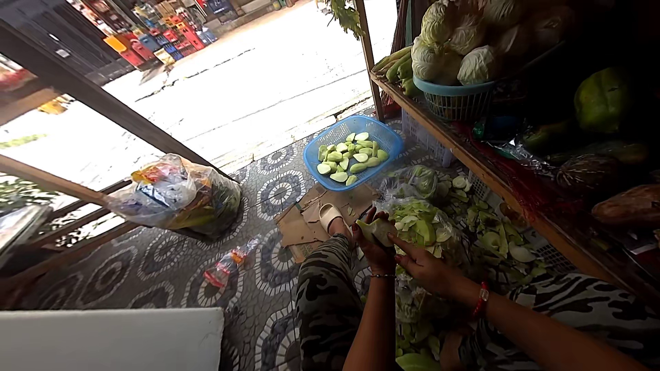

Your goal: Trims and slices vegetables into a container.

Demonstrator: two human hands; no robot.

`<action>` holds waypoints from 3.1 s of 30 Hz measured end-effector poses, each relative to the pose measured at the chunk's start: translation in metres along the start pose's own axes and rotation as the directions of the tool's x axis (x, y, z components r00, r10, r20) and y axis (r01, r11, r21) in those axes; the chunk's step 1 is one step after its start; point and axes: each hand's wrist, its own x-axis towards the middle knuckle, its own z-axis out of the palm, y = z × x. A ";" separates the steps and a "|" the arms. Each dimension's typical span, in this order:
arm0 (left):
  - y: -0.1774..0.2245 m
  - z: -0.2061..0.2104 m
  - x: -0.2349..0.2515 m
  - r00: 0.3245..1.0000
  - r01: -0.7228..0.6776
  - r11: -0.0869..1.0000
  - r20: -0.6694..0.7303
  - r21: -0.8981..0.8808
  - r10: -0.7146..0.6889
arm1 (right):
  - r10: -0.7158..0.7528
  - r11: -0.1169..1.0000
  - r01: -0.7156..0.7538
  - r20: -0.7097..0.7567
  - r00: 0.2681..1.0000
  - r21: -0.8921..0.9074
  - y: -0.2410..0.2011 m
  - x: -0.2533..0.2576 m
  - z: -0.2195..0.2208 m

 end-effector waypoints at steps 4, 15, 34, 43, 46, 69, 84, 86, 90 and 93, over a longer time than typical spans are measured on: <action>-0.006 -0.005 -0.001 0.995 -0.085 0.996 0.049 0.010 0.085 | 0.027 0.998 -0.027 0.004 1.000 -0.053 -0.001 0.000 -0.002; -0.011 -0.001 -0.004 1.000 -0.016 0.993 0.012 0.119 0.014 | 0.109 0.926 -0.118 -0.046 0.993 -0.358 0.002 0.004 -0.010; -0.003 0.010 -0.004 0.901 0.390 0.917 -0.241 0.081 -0.362 | 0.166 0.830 -0.137 0.006 0.986 -0.540 0.013 0.009 -0.027; -0.002 0.014 0.001 0.913 0.361 0.931 -0.225 0.050 -0.341 | 0.120 0.848 -0.162 -0.114 0.986 -0.505 0.011 0.005 -0.026; 0.001 0.012 0.005 0.877 0.444 0.895 -0.224 0.039 -0.425 | 0.111 0.825 -0.135 -0.077 0.991 -0.549 0.009 0.002 -0.032; -0.028 0.000 -0.006 0.892 0.421 0.900 -0.235 0.114 -0.387 | 0.350 0.718 -0.411 -0.219 0.911 -0.562 0.020 0.006 -0.014; 0.018 -0.013 0.013 0.876 0.335 0.942 -0.365 -0.012 -0.316 | 0.462 0.887 -0.439 -0.272 0.844 0.145 0.068 0.037 -0.016; 0.023 -0.007 0.008 0.893 0.334 0.943 -0.320 0.002 -0.316 | 0.388 0.904 -0.427 -0.358 0.849 -0.033 0.055 0.035 -0.026; 0.053 0.016 -0.007 0.907 0.383 0.923 -0.203 0.031 -0.369 | -0.003 0.809 -0.394 -0.674 0.739 -0.436 0.012 0.014 -0.084; 0.087 0.017 -0.018 0.887 0.461 0.886 0.003 0.052 -0.461 | -0.270 0.752 -0.503 -0.895 0.356 -0.427 0.004 -0.044 -0.150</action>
